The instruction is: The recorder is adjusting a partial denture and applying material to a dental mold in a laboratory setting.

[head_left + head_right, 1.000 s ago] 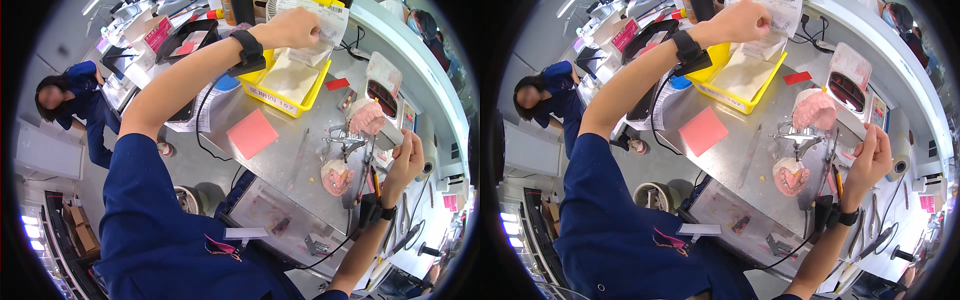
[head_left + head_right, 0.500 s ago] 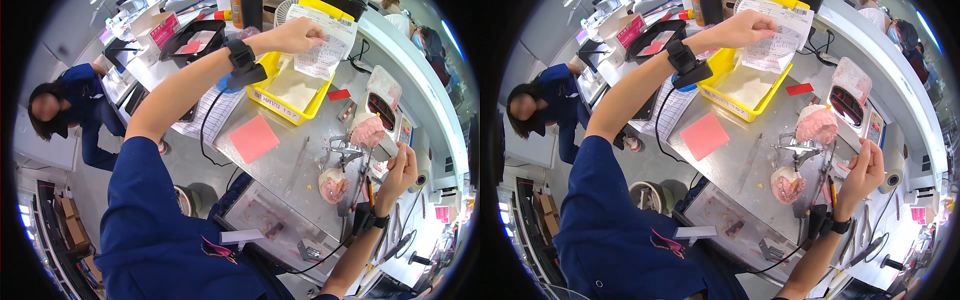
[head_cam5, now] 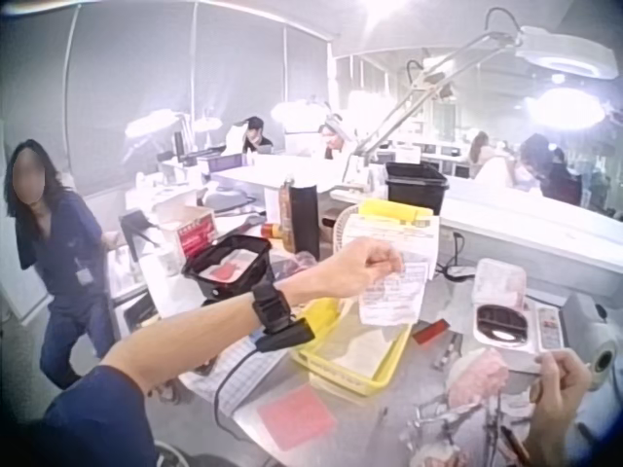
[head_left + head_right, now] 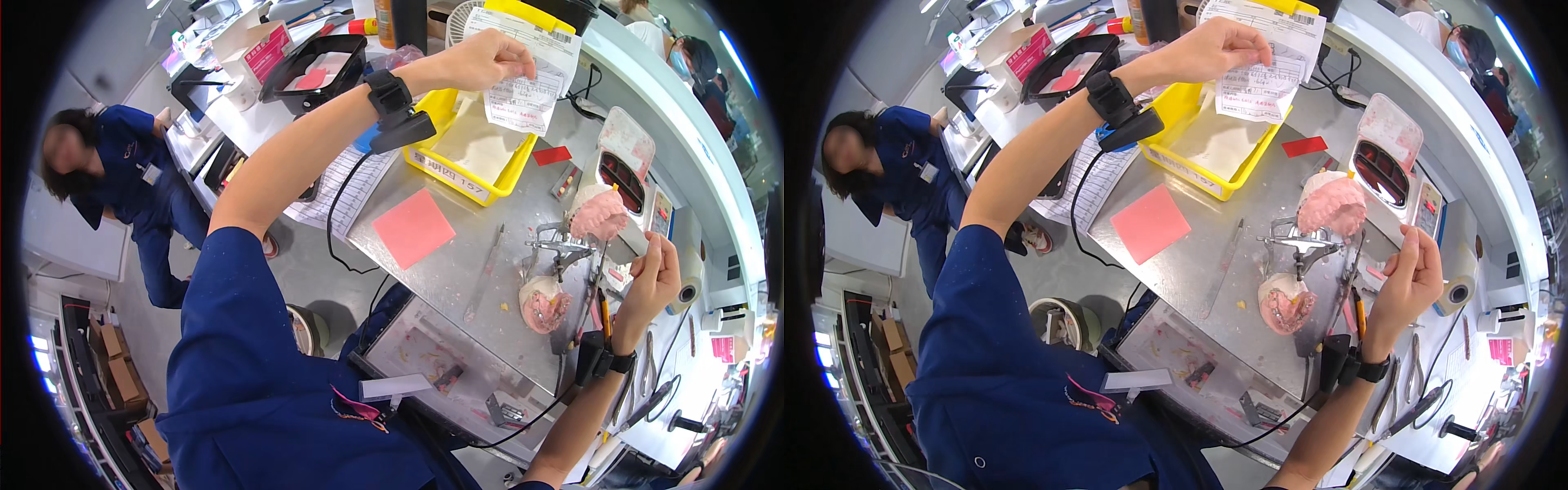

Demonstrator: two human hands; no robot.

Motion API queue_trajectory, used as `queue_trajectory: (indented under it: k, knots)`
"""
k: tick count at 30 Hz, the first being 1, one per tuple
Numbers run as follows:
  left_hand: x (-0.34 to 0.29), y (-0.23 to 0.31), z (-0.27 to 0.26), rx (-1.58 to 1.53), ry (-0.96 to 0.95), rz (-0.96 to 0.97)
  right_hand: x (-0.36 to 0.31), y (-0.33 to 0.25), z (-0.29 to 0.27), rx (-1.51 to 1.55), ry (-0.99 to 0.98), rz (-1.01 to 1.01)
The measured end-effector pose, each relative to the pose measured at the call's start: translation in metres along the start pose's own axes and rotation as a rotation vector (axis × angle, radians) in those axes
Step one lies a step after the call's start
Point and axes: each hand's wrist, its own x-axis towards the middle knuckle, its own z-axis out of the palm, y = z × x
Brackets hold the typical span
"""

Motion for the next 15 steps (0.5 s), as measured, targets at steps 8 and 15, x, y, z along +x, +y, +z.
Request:
queue_trajectory:
  k: [8,15]
  knots:
    - [-0.0007,-0.0009,-0.001,0.005,-0.03,0.019,-0.0003,-0.0016,0.0014,0.005,0.003,-0.019]
    - [-0.003,0.0013,-0.0028,0.018,-0.06,-0.011,-0.0001,-0.0007,-0.0003,0.006,-0.013,-0.017]
